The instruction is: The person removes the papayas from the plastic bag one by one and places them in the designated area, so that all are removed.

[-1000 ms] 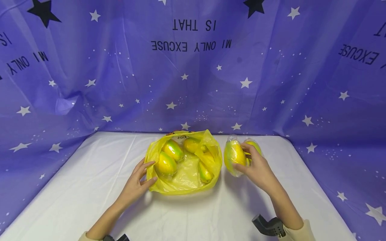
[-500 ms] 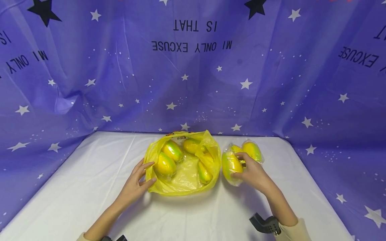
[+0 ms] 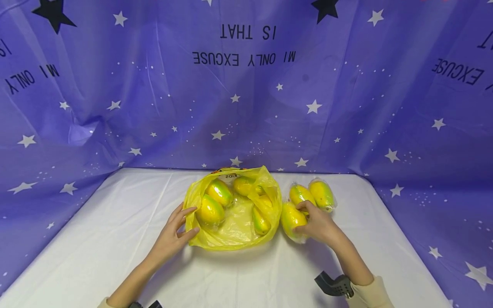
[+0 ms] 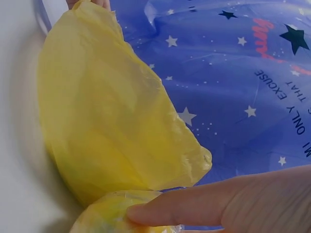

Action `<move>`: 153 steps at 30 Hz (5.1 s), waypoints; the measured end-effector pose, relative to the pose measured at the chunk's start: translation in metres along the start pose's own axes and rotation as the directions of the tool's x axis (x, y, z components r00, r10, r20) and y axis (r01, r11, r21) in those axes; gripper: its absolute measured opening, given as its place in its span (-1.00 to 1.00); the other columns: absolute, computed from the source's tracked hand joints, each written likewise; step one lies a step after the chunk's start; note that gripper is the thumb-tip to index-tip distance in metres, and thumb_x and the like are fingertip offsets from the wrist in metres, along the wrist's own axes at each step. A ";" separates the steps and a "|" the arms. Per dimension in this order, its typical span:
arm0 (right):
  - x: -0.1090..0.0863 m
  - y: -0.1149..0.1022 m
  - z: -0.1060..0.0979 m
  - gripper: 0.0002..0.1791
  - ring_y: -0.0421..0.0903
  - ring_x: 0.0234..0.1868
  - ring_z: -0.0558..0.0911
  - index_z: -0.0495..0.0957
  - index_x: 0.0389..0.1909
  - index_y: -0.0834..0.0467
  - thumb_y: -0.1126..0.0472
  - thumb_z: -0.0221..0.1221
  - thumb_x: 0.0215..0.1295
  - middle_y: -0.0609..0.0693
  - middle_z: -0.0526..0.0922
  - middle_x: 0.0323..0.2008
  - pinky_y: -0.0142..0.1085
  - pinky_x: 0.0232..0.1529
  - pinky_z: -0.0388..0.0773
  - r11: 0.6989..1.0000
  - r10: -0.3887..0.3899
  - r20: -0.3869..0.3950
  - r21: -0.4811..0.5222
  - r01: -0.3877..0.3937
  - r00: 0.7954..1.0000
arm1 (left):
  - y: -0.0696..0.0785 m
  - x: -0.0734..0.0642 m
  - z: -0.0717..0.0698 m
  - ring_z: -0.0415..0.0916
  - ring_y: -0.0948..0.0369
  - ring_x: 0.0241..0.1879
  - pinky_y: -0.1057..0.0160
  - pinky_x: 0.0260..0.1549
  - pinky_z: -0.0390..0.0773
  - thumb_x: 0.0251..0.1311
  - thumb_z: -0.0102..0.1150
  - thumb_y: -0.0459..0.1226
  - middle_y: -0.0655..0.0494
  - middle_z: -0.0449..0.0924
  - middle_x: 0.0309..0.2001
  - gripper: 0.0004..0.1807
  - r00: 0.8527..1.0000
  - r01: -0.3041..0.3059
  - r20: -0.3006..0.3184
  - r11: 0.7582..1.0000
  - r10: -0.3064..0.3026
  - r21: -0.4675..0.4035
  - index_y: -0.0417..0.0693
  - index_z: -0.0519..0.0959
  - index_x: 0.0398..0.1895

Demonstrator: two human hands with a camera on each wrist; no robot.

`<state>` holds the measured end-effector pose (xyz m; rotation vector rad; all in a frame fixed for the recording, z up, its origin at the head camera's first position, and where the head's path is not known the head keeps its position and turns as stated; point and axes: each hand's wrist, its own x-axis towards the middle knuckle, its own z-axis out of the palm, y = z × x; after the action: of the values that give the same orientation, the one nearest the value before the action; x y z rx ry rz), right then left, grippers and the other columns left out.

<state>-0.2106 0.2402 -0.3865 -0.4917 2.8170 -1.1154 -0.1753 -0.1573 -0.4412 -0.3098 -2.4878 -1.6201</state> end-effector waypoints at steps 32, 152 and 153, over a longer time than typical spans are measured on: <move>0.004 0.006 -0.005 -0.31 0.14 -0.18 0.56 0.40 0.12 0.41 0.20 0.43 0.00 0.27 0.58 -0.15 -0.06 -0.24 0.61 0.994 0.090 0.020 -0.058 -0.089 0.996 | -0.005 0.001 0.000 0.16 -0.29 0.30 0.05 0.02 0.57 0.18 0.32 -0.19 -0.20 -0.22 0.51 -0.37 1.000 0.021 0.008 1.000 -0.021 0.020 -0.02 0.37 0.32; 0.078 -0.095 0.061 -0.44 0.07 0.00 0.55 0.43 0.21 0.19 0.26 0.33 0.18 0.07 0.55 0.04 -0.13 -0.06 0.62 0.940 -0.302 0.006 0.167 0.296 0.953 | -0.005 0.003 0.000 0.15 -0.25 0.33 0.07 0.02 0.56 0.18 0.33 -0.21 -0.19 -0.25 0.51 -0.36 0.999 0.031 0.019 0.999 -0.032 0.007 0.03 0.36 0.34; 0.080 -0.098 0.062 -0.44 0.09 0.01 0.55 0.44 0.21 0.18 0.26 0.33 0.18 0.08 0.55 0.04 -0.11 -0.05 0.62 0.940 -0.310 0.016 0.159 0.304 0.951 | -0.006 0.003 0.000 0.15 -0.25 0.32 0.07 0.02 0.56 0.18 0.32 -0.22 -0.19 -0.25 0.51 -0.36 0.999 0.030 0.019 0.999 -0.030 0.012 0.03 0.35 0.34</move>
<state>-0.2490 0.1070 -0.3614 -0.9525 2.6507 -1.3447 -0.1801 -0.1595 -0.4453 -0.2894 -2.5269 -1.6213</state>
